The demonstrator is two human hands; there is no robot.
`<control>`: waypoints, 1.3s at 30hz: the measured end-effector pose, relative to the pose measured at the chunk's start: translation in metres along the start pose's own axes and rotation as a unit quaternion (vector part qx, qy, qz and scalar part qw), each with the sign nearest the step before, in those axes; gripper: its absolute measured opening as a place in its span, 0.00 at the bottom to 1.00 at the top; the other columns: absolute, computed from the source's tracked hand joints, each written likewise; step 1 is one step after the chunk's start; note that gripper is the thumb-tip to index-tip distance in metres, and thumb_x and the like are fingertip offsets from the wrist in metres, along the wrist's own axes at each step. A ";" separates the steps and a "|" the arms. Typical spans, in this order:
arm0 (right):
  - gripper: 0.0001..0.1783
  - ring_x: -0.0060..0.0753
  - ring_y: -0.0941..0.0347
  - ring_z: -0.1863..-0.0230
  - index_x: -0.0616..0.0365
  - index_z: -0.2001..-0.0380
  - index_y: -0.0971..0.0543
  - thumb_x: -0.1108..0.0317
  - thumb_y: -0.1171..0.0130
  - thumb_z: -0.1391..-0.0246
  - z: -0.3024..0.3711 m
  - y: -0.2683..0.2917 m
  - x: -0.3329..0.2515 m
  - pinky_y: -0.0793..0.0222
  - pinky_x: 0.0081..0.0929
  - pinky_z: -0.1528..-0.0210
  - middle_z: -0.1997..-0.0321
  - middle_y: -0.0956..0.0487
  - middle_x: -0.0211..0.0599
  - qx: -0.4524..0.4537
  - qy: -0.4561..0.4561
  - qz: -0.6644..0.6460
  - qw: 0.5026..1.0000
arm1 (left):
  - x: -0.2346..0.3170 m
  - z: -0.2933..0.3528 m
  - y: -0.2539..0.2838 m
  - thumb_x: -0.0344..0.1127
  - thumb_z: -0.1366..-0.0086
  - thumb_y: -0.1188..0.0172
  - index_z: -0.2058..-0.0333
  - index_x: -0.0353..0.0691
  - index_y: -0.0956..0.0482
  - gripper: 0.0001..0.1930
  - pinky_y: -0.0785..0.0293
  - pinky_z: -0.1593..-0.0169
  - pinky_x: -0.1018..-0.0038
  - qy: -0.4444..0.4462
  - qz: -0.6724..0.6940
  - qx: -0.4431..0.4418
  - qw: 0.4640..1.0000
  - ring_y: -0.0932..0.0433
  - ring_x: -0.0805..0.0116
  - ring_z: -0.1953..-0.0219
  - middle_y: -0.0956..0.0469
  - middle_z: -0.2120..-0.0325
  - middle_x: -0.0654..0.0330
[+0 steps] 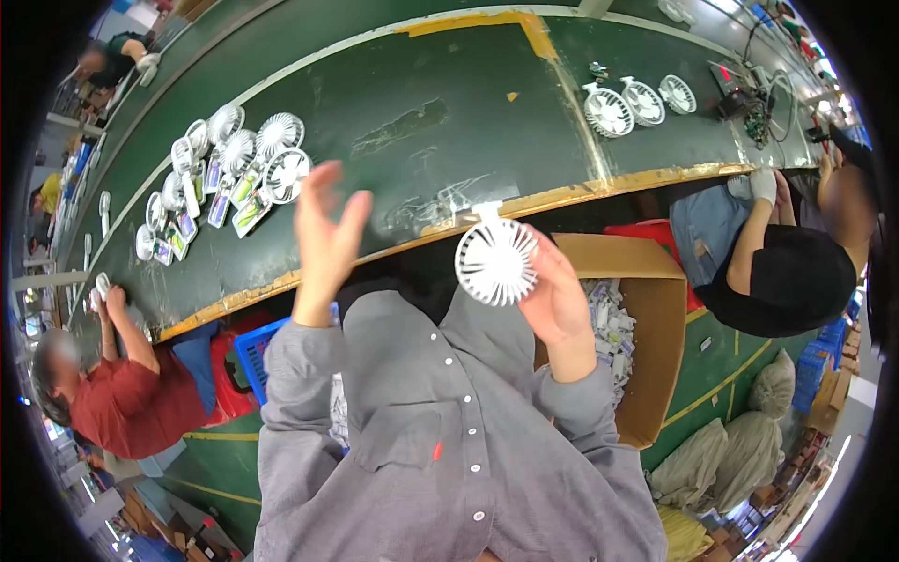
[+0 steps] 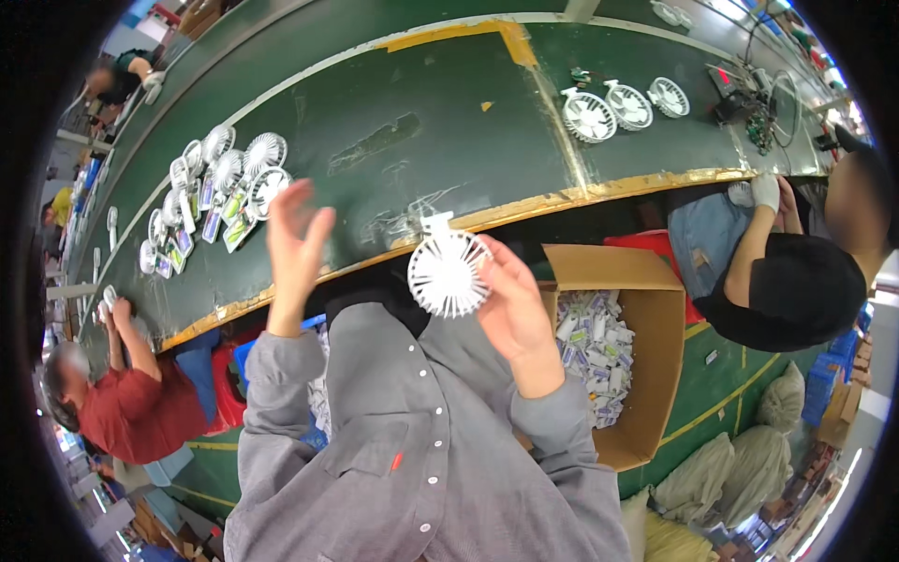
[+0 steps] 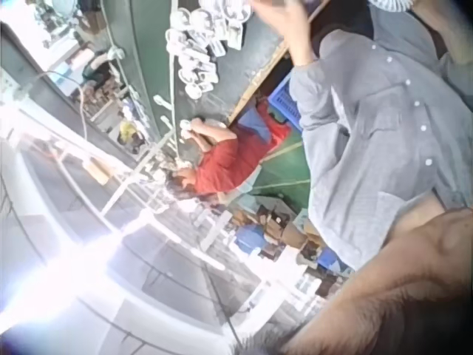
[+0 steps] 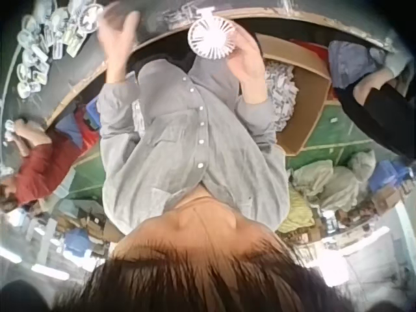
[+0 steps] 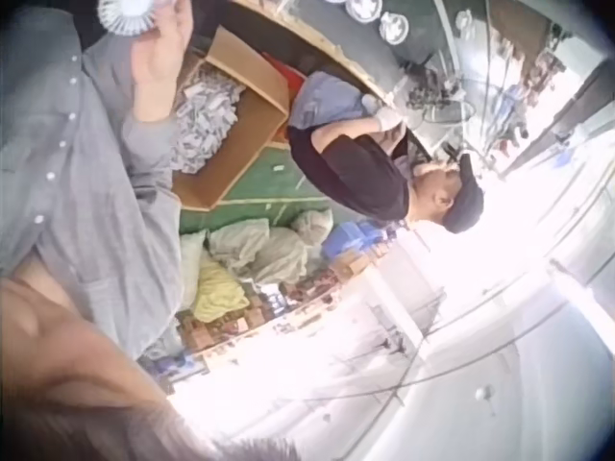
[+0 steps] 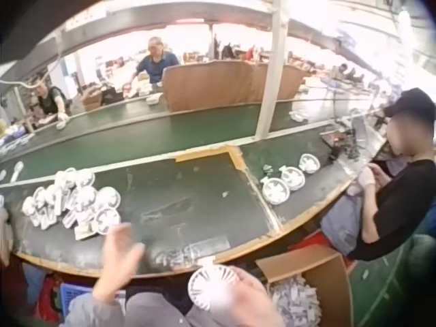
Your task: Manually assembling small portable handheld electric fans on a factory production line.
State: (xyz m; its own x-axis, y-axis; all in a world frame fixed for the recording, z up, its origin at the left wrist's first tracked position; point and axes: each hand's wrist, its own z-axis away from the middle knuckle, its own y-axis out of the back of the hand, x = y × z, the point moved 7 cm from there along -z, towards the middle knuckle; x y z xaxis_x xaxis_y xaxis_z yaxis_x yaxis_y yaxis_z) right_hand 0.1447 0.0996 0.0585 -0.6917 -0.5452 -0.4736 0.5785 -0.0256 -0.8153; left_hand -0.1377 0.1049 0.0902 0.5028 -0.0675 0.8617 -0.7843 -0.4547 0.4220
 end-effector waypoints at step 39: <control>0.32 0.19 0.27 0.61 0.65 0.48 0.33 0.74 0.36 0.60 -0.008 -0.044 0.040 0.31 0.21 0.57 0.58 0.22 0.36 -0.138 0.061 0.358 0.922 | 0.052 0.075 -0.045 0.53 0.41 0.45 0.41 0.34 0.37 0.35 0.29 0.44 0.58 0.236 0.589 -0.126 0.763 0.28 0.60 0.45 0.29 0.47 0.52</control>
State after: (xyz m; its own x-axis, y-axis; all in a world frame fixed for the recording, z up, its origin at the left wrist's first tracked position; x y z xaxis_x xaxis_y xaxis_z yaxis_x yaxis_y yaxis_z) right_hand 0.0886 0.0857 0.0730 -0.2290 -0.2416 -0.9430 0.7854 0.5265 -0.3256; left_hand -0.0493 0.0554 0.0954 -0.7446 0.0563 0.6651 -0.6657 -0.1357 -0.7338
